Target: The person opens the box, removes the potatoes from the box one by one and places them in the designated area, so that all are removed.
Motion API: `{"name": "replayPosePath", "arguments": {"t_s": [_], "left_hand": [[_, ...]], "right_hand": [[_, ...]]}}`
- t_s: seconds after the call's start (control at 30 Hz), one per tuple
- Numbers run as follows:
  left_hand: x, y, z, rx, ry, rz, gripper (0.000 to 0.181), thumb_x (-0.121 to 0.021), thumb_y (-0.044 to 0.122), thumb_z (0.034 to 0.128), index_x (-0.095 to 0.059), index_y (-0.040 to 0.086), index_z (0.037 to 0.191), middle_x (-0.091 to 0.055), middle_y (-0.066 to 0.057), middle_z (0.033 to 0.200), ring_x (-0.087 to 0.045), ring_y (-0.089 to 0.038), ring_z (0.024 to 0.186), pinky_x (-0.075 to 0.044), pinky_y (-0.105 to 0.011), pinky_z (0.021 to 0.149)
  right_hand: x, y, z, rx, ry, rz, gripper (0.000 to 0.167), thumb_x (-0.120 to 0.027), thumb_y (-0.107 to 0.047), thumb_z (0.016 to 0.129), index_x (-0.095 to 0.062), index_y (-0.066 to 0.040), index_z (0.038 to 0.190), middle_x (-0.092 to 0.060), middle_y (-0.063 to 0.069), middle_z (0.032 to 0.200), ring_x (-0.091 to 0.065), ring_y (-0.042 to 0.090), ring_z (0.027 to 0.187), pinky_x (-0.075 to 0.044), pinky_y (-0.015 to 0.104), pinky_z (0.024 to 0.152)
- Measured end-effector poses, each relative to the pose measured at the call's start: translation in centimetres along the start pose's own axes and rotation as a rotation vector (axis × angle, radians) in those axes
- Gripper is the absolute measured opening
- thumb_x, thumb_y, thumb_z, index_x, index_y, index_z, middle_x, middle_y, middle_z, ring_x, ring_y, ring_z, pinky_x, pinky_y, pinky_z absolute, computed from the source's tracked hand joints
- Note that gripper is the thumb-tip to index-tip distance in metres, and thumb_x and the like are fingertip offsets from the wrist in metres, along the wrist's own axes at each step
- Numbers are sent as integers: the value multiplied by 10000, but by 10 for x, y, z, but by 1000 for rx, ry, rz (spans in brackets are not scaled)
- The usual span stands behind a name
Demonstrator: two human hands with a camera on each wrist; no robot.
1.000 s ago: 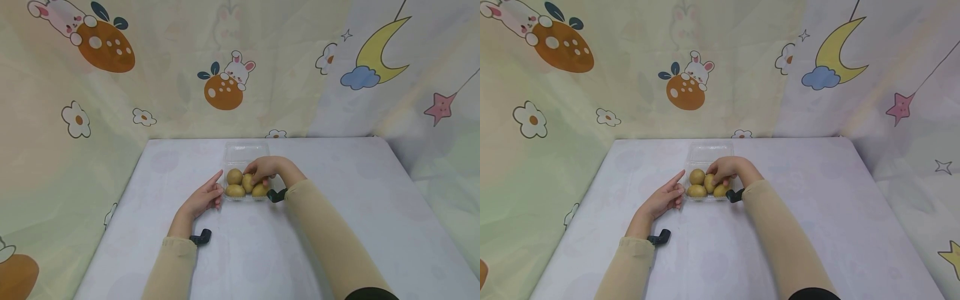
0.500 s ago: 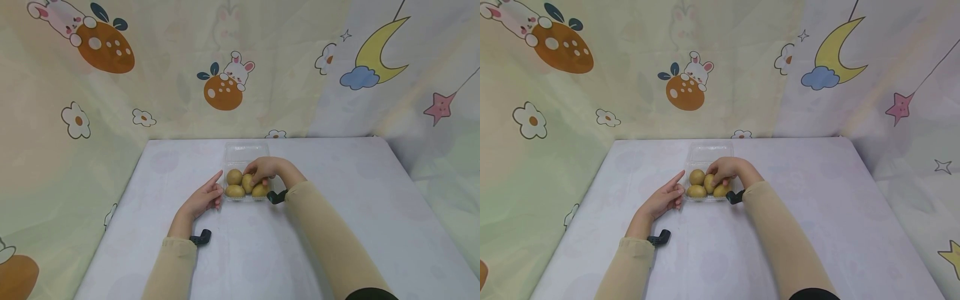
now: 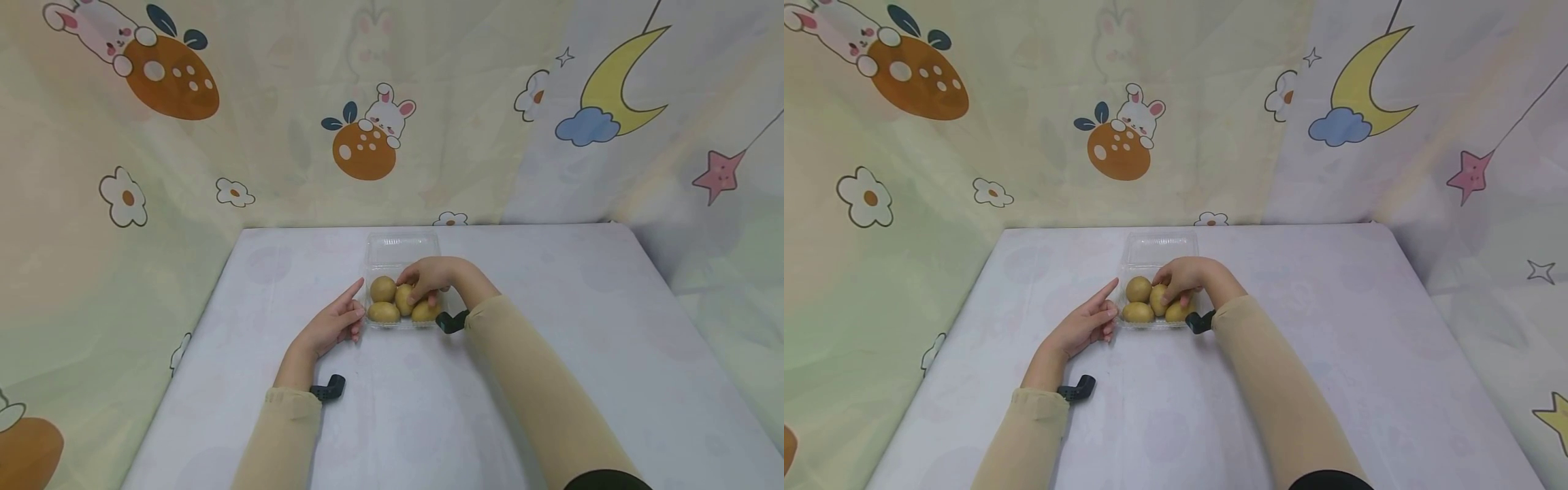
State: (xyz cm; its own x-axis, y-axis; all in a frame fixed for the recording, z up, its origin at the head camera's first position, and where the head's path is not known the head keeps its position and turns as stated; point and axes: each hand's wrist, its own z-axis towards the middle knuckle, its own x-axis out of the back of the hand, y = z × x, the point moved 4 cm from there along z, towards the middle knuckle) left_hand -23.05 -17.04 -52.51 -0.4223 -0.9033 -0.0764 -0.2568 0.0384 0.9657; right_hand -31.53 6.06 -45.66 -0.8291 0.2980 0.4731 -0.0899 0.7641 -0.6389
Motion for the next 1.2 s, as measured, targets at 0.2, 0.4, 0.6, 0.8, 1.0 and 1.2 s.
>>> {"name": "replayPosePath", "arguments": {"t_s": [0.2,0.4,0.6,0.8,1.0,1.2], "left_hand": [[0,0,0,0,2,1,687,-581,217,1000,-227,402,1559,-465,-32,892,-466,-148,710,-515,-295,631],[1,1,0,8,12,4,679,-585,214,998,-246,430,1545,-466,-36,887,-466,-148,703,-515,-298,624],[0,0,0,6,14,2,678,-591,220,995,-253,433,1543,-470,-37,885,-470,-145,701,-518,-295,623],[0,0,0,-6,11,9,677,-573,205,1005,-234,405,1557,-465,-34,889,-468,-149,706,-518,-293,625],[1,-1,1,-6,11,12,677,-572,201,1005,-235,405,1556,-463,-38,887,-466,-151,705,-519,-293,626],[1,-1,2,-2,6,11,681,-575,200,1004,-235,415,1553,-467,-37,889,-471,-153,710,-524,-298,630]], "right_hand": [[0,2,2,17,19,7,432,-779,-229,852,-630,-274,1255,-595,45,1224,-598,122,564,-544,256,636],[1,4,1,46,50,-8,427,-796,-269,833,-636,-287,1228,-593,43,1243,-573,135,551,-537,272,618],[2,6,-2,64,77,4,428,-813,-294,812,-644,-311,1205,-609,25,1222,-575,140,557,-515,287,618],[6,7,-7,97,117,7,424,-816,-331,803,-651,-332,1193,-639,15,1161,-563,151,570,-521,330,636],[12,11,-14,155,174,11,424,-813,-353,806,-648,-369,1196,-600,-25,1317,-549,153,556,-550,473,723],[16,14,-19,208,204,39,422,-807,-320,819,-654,-346,1212,-574,-5,1384,-569,158,581,-550,430,693]]}}
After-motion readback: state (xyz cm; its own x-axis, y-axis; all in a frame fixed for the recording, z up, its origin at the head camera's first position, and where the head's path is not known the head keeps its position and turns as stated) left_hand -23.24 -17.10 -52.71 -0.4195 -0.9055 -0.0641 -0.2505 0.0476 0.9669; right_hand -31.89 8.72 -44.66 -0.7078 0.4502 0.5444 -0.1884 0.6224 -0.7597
